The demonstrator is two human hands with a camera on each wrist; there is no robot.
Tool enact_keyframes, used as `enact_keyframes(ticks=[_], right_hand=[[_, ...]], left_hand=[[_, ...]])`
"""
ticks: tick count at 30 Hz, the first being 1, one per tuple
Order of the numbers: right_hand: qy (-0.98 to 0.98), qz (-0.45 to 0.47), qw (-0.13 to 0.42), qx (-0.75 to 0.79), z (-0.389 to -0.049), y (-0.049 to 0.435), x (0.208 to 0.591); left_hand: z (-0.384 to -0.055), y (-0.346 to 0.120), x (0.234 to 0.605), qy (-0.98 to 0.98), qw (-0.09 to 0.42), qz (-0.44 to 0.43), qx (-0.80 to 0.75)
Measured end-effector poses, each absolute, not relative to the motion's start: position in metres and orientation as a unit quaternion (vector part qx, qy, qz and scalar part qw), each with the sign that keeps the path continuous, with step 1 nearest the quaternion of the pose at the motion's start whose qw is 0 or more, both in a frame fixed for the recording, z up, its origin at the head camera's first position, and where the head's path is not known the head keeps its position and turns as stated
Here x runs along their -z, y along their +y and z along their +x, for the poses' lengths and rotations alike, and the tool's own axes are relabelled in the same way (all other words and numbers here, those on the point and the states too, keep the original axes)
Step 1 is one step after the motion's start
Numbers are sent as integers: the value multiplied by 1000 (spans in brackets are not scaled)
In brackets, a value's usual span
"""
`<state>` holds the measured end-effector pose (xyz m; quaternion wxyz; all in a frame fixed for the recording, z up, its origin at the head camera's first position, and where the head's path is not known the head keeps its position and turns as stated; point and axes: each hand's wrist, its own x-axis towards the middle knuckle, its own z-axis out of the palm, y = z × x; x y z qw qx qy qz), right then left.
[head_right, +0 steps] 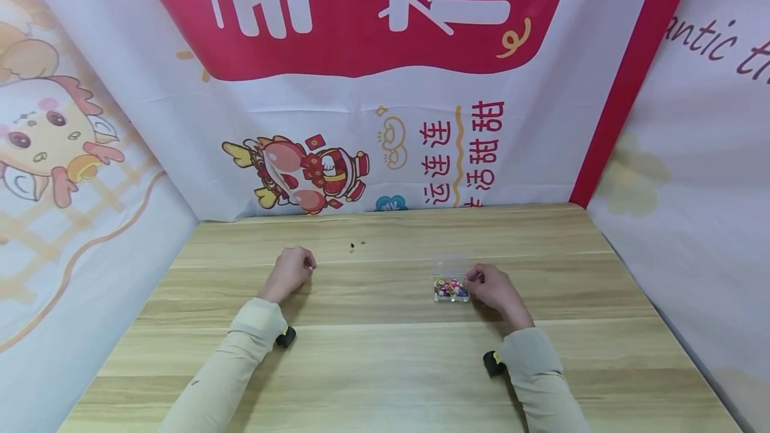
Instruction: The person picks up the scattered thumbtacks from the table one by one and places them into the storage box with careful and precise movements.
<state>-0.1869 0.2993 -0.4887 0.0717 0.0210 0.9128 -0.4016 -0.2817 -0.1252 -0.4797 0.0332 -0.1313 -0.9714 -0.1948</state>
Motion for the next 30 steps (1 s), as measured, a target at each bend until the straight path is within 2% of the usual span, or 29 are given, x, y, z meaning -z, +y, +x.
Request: enact_keyframes(ticks=[7,30], right_hand=[[912,20,83,402,-187,300,490],[909,19,76,410,-187,300,488]], left_hand=[[-273,-117,476,-968,3,-132,215],[-247,-40,451,-922,22,-244,301]])
